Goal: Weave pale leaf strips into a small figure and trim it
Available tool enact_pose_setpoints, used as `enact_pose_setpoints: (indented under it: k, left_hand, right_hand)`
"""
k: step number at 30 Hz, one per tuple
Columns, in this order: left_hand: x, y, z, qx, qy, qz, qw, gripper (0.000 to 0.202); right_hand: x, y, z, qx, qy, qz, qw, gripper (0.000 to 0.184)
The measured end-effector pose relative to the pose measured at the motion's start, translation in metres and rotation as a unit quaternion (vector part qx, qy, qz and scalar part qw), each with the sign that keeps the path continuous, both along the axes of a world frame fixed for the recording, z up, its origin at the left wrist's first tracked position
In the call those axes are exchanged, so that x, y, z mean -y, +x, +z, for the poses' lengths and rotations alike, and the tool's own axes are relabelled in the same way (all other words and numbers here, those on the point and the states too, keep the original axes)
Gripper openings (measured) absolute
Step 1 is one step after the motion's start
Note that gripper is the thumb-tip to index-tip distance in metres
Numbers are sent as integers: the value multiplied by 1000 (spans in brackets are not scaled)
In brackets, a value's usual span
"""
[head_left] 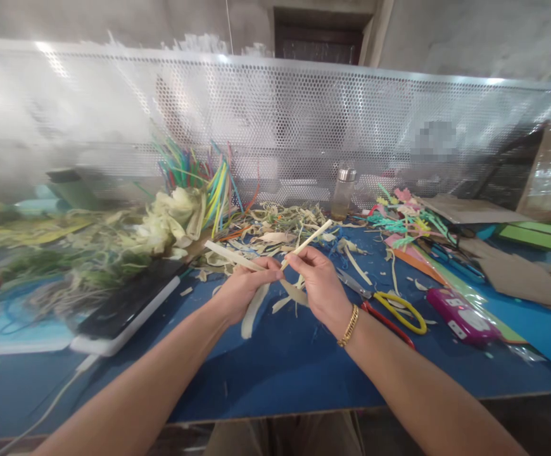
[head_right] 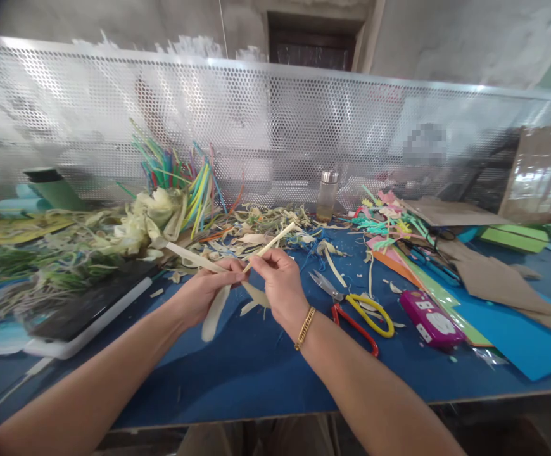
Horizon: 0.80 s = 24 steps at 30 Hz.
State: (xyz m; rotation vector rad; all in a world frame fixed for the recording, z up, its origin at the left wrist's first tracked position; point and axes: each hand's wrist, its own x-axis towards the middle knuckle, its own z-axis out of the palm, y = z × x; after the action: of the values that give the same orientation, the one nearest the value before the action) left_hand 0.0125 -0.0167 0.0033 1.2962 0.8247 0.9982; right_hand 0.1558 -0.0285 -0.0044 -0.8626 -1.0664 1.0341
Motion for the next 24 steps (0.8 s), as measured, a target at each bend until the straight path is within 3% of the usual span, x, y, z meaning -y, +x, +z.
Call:
enact_pose_setpoints:
  k: [6, 11, 15, 18, 24]
  left_hand:
    - [1, -2, 0, -6, -14, -8, 1000, 18]
    - [-2, -4, -1, 88, -66, -13, 994, 21]
    - [-2, -6, -1, 98, -105, -49, 988, 21]
    - [-1, -6, -2, 110, -86, -66, 988, 19]
    - [-6, -6, -6, 108, -42, -43, 992, 11]
  right_hand:
    - [-2, 4, 1, -17, -6, 15, 1000, 25]
    - [-7, 10, -2, -49, -22, 36, 998, 28]
    - [-9, 11, -5, -88, -37, 45, 994, 28]
    - [-8, 10, -4, -93, -41, 50, 994, 28]
    - [5, 5, 10, -27, -19, 106, 994, 27]
